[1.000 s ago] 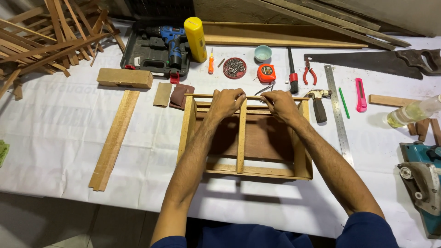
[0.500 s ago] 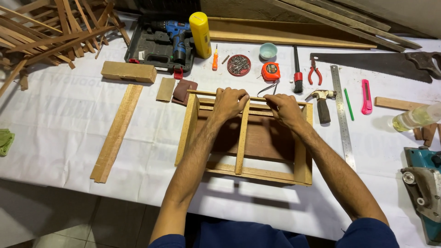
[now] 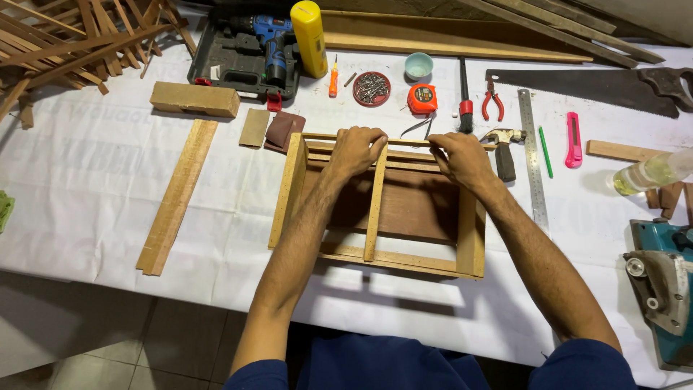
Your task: The person uses a handheld electric planer to smooth thin wooden strips on a workbench. They then place the planed strips into a partially assembled wooden frame and adjust the frame's position on the table.
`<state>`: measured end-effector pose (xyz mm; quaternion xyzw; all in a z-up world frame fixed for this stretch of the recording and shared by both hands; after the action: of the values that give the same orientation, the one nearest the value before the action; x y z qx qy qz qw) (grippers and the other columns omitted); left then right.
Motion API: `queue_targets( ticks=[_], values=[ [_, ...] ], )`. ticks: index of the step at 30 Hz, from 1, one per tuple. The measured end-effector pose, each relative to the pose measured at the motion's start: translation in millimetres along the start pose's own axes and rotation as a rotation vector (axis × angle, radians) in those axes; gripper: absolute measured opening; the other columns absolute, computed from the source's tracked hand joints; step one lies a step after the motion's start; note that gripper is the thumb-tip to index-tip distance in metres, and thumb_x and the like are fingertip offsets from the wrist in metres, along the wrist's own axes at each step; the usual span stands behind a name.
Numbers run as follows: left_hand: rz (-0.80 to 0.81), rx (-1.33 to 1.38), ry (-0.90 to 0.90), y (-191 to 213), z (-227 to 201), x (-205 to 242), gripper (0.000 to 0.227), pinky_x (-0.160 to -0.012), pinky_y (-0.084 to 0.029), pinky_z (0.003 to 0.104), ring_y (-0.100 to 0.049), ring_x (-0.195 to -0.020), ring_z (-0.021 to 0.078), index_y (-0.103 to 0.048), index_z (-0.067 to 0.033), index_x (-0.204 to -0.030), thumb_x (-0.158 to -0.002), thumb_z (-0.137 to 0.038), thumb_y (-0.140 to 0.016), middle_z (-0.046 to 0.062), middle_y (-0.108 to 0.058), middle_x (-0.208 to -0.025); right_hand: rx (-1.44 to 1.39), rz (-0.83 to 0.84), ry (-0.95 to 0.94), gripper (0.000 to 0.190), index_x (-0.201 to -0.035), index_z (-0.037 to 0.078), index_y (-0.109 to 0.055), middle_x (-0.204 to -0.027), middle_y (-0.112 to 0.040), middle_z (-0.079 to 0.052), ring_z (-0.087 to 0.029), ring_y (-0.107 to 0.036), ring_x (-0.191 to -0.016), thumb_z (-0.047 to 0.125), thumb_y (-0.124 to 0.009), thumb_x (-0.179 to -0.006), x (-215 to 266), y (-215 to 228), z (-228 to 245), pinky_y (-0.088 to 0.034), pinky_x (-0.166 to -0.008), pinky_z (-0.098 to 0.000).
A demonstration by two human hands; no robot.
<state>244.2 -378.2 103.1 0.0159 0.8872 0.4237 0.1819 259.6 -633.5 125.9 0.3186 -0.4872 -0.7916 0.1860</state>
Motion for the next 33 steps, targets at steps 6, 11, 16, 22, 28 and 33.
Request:
queue_targets(
  ticks=[6,11,16,22,28,33],
  values=[
    [-0.241,-0.417,-0.190,19.2,-41.0,13.9,0.037,-0.058,-0.047,0.044,-0.060,-0.066,0.0224,-0.080,-0.0175,-0.087,-0.076,-0.053,-0.072,0.010,-0.066,-0.068,0.340,-0.013,-0.119,0.022,-0.116,0.011,-0.073,-0.100,-0.076,-0.010,-0.026,-0.066,-0.093,0.022,-0.069,-0.098,30.3,13.3,-19.4,-0.045,-0.088,-0.0487],
    [0.078,-0.258,0.139,-5.5,-36.4,10.6,0.039,-0.042,-0.047,0.041,-0.058,-0.049,0.0199,-0.067,-0.0028,-0.103,-0.092,-0.040,-0.062,0.007,-0.059,-0.058,0.401,-0.048,-0.313,0.025,-0.118,0.008,-0.068,-0.112,-0.069,-0.016,-0.033,-0.065,-0.099,0.020,-0.066,-0.097,46.5,21.2,-18.4,-0.049,-0.079,-0.0518],
    [0.056,-0.147,0.094,-51.2,-3.0,5.7,0.027,-0.030,-0.042,0.036,-0.054,-0.037,0.0169,-0.060,0.0085,-0.099,-0.098,-0.017,-0.053,0.004,-0.057,-0.051,0.153,-0.042,-0.495,0.030,-0.128,-0.001,-0.059,-0.118,-0.057,-0.027,-0.042,-0.068,-0.091,0.017,-0.059,-0.103,51.1,22.7,-17.6,-0.060,-0.064,-0.0467],
    [-0.032,-0.130,0.013,-21.5,-21.8,-2.8,0.020,-0.026,-0.042,0.031,-0.054,-0.036,0.0140,-0.059,0.0108,-0.091,-0.094,-0.008,-0.054,0.003,-0.055,-0.048,0.110,-0.095,-0.403,0.024,-0.121,-0.006,-0.058,-0.118,-0.054,-0.029,-0.043,-0.071,-0.086,0.013,-0.058,-0.105,37.4,52.6,-2.1,-0.063,-0.063,-0.0410],
    [-0.146,-0.233,-0.092,14.2,-46.6,-19.6,0.018,-0.029,-0.043,0.030,-0.053,-0.037,0.0115,-0.059,0.0081,-0.091,-0.095,-0.008,-0.055,0.002,-0.054,-0.047,0.151,-0.204,-0.314,0.021,-0.117,-0.006,-0.059,-0.117,-0.056,-0.027,-0.040,-0.073,-0.082,0.009,-0.062,-0.103,27.9,82.0,1.5,-0.064,-0.061,-0.0397],
    [-0.247,-0.285,-0.196,22.9,-44.5,-28.4,0.015,-0.024,-0.040,0.023,-0.048,-0.034,0.0081,-0.060,0.0088,-0.098,-0.099,-0.004,-0.053,0.000,-0.052,-0.048,0.177,-0.321,-0.259,0.019,-0.118,-0.007,-0.059,-0.116,-0.056,-0.025,-0.038,-0.073,-0.083,0.002,-0.062,-0.102,15.2,94.4,2.2,-0.064,-0.058,-0.0350]
  ],
)
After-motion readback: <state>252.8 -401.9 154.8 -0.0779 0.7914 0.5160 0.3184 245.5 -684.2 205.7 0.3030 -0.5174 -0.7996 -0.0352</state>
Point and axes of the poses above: each hand's wrist, its own x-axis away from the middle knuckle, its own y-axis out of the back of the hand, z = x × y, the point moved 3 cm from there along -x, towards the middle knuckle
